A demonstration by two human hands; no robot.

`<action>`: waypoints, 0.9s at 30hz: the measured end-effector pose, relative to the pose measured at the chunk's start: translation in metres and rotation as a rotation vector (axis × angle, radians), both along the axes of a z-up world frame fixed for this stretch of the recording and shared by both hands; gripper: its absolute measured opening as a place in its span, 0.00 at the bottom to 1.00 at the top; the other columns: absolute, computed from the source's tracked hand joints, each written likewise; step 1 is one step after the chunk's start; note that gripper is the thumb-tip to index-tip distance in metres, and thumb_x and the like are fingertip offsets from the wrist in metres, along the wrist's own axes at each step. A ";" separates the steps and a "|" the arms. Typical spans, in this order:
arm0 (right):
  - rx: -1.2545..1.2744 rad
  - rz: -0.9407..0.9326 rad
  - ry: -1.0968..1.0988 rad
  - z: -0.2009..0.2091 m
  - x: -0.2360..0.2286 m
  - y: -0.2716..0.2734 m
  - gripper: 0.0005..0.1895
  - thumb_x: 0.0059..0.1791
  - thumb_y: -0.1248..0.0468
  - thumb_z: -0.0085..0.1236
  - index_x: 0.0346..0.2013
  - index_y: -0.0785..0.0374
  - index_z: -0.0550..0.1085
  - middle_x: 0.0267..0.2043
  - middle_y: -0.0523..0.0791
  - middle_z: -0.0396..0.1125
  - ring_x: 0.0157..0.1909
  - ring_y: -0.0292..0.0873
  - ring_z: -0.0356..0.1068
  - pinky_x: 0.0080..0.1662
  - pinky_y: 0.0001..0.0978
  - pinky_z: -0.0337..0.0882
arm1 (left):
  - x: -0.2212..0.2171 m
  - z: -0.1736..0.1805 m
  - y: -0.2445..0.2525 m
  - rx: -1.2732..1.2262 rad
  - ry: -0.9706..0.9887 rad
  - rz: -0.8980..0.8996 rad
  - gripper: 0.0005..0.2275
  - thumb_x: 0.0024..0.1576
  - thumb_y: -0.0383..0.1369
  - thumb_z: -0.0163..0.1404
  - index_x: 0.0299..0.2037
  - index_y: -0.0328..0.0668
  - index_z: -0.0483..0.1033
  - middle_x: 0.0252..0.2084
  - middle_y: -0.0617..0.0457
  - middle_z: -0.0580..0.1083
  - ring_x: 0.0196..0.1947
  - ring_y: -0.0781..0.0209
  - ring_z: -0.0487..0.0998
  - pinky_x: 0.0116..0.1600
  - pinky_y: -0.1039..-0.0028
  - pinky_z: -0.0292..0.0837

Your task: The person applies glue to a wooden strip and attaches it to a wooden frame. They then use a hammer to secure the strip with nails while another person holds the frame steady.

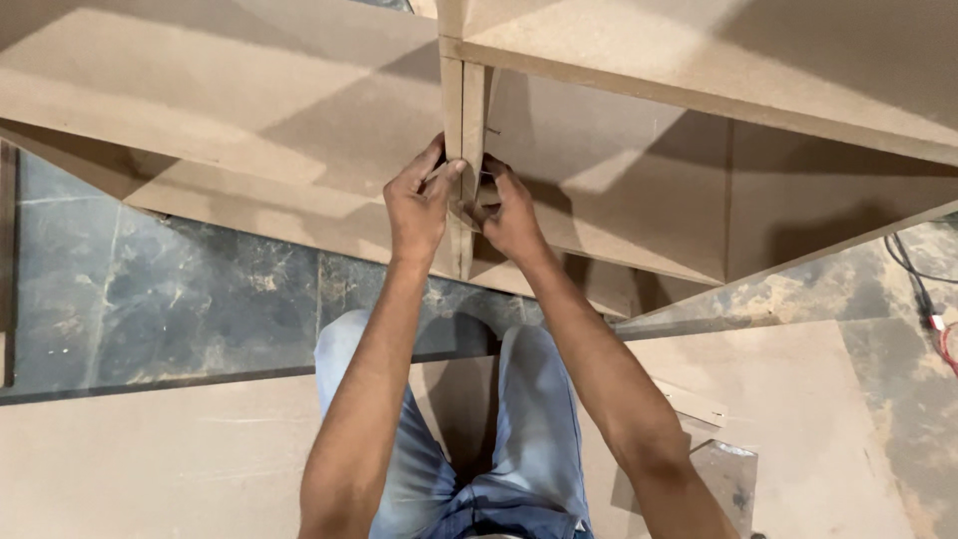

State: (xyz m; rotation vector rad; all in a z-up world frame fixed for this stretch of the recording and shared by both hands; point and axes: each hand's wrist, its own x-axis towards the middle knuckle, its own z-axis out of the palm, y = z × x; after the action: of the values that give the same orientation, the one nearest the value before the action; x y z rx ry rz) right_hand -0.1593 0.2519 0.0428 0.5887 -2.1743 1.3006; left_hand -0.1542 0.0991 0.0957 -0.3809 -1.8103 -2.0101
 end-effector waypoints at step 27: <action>-0.132 0.095 -0.284 0.007 0.006 -0.003 0.32 0.47 0.80 0.56 0.66 0.71 0.61 0.62 0.54 0.62 0.61 0.50 0.71 0.45 0.31 0.81 | -0.013 0.015 0.014 -0.308 0.284 0.085 0.39 0.59 0.29 0.67 0.75 0.37 0.51 0.69 0.33 0.68 0.69 0.41 0.73 0.72 0.56 0.73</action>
State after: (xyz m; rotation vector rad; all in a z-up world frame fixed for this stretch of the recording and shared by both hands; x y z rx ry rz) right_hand -0.1536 0.2489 0.0495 0.4842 -2.2825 1.6520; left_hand -0.1668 0.1134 0.1111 -0.6336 -1.9142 -1.5317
